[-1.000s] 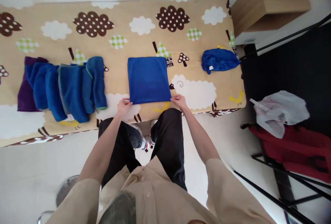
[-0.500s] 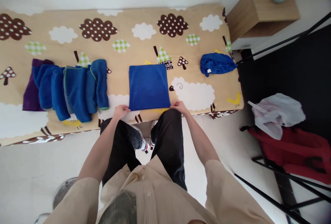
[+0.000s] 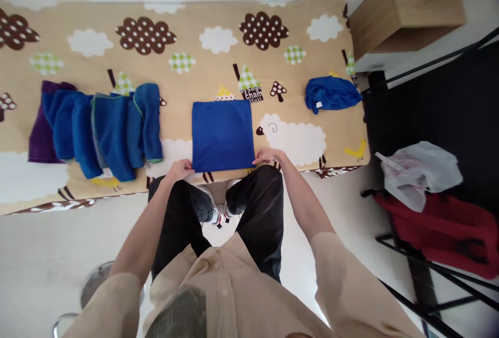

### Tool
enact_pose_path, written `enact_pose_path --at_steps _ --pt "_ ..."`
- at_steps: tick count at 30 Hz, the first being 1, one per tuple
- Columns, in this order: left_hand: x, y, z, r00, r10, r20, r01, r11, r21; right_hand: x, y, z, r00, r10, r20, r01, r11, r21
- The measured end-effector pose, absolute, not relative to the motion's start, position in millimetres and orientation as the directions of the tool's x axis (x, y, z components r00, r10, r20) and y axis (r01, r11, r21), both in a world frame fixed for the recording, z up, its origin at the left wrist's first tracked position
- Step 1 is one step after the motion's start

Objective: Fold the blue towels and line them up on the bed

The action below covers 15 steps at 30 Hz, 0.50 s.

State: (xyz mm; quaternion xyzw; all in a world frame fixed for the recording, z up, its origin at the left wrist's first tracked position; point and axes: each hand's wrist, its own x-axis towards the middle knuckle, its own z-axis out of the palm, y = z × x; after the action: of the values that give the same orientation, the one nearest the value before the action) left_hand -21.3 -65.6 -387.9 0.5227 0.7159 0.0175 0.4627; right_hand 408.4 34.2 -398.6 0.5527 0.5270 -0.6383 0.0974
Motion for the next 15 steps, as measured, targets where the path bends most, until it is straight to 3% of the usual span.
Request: enact_pose_path --at_steps 5,11,15 --pt "27.2 -101.8 -375.1 -0.17 0.954 -0.248 0.822 0.276 0.498 406.7 84.4 -411.3 -0.323 0.501 -0.803 0.782 -0.338 -0.525" --pt "166.4 -91.8 -374.4 0.231 0.925 -0.301 0.663 0.077 0.745 395.2 155.9 -428.7 -0.246 0.778 -0.578 0.627 -0.327 -0.707" --pt "241.0 -53.4 -399.6 0.22 0.939 -0.265 0.668 0.053 0.742 378.3 198.5 -442.3 -0.1 0.934 -0.342 0.575 -0.226 -0.786"
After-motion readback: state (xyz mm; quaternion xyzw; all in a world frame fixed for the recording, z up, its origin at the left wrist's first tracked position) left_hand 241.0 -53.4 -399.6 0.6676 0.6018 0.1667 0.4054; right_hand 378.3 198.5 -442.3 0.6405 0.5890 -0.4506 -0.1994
